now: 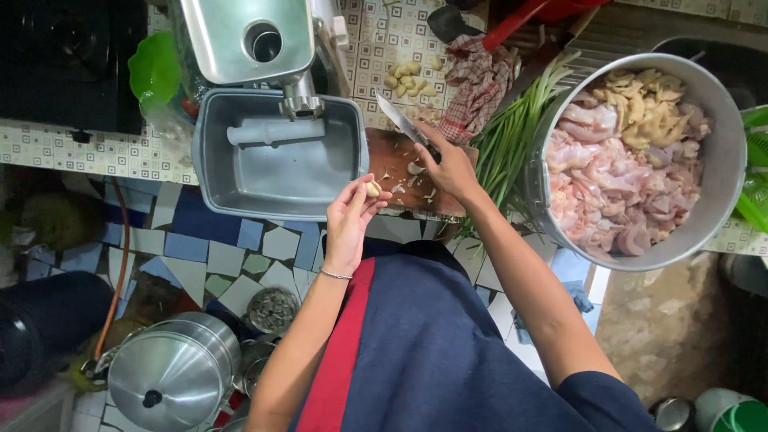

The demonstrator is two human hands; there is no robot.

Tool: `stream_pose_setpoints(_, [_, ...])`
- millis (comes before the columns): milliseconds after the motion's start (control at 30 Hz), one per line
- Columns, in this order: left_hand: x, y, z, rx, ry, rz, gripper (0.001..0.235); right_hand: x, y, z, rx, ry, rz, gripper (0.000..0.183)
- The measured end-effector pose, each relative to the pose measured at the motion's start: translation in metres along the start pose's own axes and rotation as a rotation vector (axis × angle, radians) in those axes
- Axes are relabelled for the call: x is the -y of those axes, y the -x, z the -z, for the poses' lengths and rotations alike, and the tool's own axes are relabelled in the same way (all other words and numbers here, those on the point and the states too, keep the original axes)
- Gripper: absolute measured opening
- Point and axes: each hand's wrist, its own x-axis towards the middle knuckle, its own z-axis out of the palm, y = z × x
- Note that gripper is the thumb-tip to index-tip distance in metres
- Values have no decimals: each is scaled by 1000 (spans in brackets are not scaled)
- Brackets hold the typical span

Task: Peeling garlic cloves by hand and then chopping them into small pieces using a kitchen knife on a wooden cutting board.

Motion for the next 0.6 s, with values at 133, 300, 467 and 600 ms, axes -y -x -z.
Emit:
stream_pose_setpoints(133, [-2, 2, -4, -2, 6, 2, 38, 8, 11, 0, 2, -96, -16, 51])
stream_pose_setpoints(300, [-8, 7, -14, 9, 45, -26, 38, 57, 61, 20, -9, -283, 278, 53])
stream_pose_setpoints(467, [-8, 15, -32, 144, 64, -62, 38, 107, 104, 43, 189, -420, 212, 67])
stream_pose_setpoints(600, [-3, 11, -44, 100, 19, -105, 32, 105, 109, 46, 140, -439, 234, 63])
